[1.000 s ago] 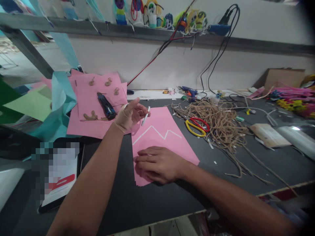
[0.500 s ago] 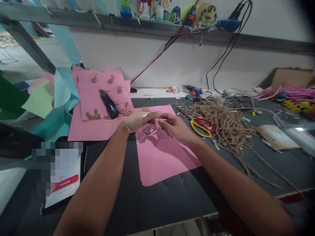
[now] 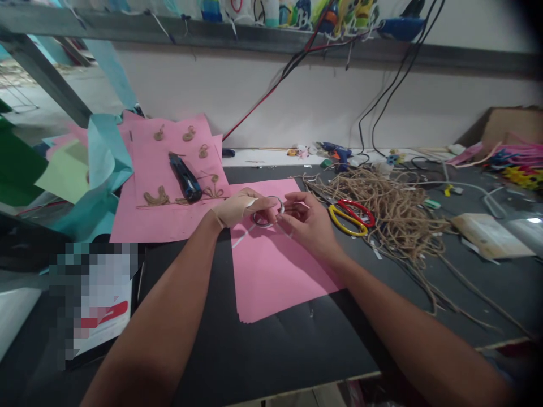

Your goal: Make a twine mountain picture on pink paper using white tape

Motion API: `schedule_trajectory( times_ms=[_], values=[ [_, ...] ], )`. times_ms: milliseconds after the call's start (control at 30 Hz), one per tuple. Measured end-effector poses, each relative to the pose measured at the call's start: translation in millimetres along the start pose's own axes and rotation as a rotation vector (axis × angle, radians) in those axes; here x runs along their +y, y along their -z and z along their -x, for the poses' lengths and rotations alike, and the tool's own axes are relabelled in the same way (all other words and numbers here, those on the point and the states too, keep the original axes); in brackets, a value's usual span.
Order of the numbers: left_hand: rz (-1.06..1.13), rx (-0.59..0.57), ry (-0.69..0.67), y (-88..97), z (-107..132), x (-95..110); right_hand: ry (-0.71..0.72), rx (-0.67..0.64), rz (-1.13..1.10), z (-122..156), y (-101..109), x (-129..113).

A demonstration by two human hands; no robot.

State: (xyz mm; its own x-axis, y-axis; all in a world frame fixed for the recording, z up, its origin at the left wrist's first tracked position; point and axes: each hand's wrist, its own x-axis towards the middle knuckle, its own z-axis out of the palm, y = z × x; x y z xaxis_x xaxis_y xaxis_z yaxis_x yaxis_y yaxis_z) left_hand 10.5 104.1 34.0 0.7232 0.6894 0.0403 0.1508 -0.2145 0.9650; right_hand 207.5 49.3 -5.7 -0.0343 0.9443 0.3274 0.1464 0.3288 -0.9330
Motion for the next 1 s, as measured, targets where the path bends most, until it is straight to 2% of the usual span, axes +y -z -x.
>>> schedule_trajectory(
  times_ms=[200,467,600,800,1000],
  values=[
    [0.056,0.055,0.022,-1.9,-1.1,-2.0,0.014,-0.008,0.003,2.3,-1.8,-1.7],
    [0.338,0.178,-0.043,-2.1,-4.5,-11.2,0.084,0.015,0.001,5.1,-5.0,-2.5],
    [0.422,0.263,-0.013,-1.8,-5.4,-8.2,0.163,-0.020,0.116,6.3,-4.6,-2.8],
    [0.474,0.301,-0.030,-0.9,-4.2,-7.3,0.206,-0.024,0.230,8.5,-6.4,-3.3],
    [0.340,0.244,0.107,4.7,-3.5,-5.2,0.276,-0.088,0.248,9.4,-6.2,-9.9]
  ],
)
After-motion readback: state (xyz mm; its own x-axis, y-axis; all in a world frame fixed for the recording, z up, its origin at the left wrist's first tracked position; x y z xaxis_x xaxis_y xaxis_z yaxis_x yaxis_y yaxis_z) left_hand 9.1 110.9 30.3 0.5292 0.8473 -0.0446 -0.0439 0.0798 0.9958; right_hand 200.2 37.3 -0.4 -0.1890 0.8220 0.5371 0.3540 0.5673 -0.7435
